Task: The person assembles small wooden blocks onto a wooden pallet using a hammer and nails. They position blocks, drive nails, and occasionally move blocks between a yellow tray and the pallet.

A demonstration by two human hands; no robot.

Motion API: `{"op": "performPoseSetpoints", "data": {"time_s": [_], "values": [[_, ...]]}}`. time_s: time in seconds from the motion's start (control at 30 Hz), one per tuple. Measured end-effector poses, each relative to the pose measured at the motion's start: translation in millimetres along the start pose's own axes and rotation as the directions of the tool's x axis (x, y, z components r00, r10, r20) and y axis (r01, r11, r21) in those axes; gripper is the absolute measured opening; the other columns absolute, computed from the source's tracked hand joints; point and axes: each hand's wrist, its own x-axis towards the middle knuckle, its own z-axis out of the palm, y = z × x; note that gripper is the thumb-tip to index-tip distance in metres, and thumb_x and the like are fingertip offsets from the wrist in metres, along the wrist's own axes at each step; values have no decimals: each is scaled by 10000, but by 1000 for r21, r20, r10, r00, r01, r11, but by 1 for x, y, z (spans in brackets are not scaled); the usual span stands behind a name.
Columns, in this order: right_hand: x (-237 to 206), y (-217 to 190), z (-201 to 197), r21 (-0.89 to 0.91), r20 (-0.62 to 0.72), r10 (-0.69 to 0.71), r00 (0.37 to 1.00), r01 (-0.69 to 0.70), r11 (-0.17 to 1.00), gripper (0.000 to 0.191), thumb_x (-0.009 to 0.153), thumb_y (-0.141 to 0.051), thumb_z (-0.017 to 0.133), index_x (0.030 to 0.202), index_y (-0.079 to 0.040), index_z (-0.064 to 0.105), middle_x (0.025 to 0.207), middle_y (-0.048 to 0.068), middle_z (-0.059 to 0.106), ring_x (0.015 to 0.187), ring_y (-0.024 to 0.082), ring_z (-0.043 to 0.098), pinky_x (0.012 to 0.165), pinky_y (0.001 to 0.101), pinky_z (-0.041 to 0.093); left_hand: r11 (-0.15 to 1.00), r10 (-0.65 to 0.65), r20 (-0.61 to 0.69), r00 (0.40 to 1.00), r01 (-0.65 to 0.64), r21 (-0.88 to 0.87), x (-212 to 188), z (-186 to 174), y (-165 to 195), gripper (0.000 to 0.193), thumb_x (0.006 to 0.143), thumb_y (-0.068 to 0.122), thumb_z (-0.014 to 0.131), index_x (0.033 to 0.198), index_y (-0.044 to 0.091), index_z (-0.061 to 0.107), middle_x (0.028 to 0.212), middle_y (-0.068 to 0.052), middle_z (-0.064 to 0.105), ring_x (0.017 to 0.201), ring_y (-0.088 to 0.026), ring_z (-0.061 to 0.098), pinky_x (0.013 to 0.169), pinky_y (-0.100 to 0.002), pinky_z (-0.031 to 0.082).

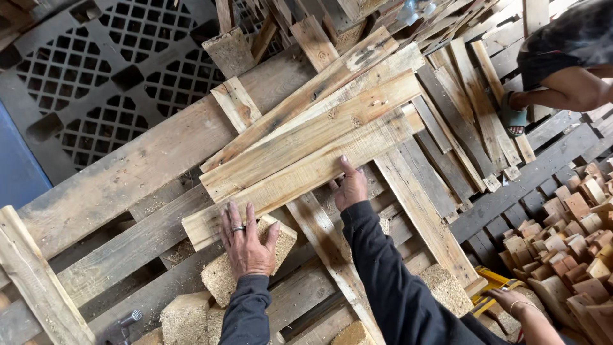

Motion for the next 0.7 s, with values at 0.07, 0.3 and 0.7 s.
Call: {"op": "performPoseSetpoints", "data": {"time_s": [0.07, 0.3, 0.7], "values": [[-1, 3, -4, 61, 26, 24, 999, -25, 998, 608, 855, -224, 739, 1391, -98, 482, 1477, 147, 453, 1349, 309, 438, 1175, 528, 331, 1000, -13, 24, 1000, 12, 25, 0, 0, 1, 825, 936, 692, 472, 1592, 204, 363, 1725, -121, 128, 1594, -359, 131, 1273, -563, 145], [4, 0, -25, 137, -83, 111, 990, -99, 986, 614, 914, -314, 725, 1410, -59, 467, 1433, 180, 445, 1348, 351, 394, 1180, 626, 217, 991, -68, 49, 996, 62, 121, -7, 6, -2, 875, 912, 770, 401, 1598, 229, 353, 1730, -100, 91, 1596, -346, 73, 1258, -613, 67], [21, -44, -86, 352, -68, -67, 995, 87, 932, 576, 892, -282, 764, 1379, -91, 523, 1361, 149, 589, 1351, 350, 526, 1158, 594, 386, 987, -28, -67, 997, 38, 154, -4, 16, -12, 945, 901, 829, 377, 1634, 246, 252, 1733, -44, 31, 1599, -316, -16, 1274, -602, -39]]}}
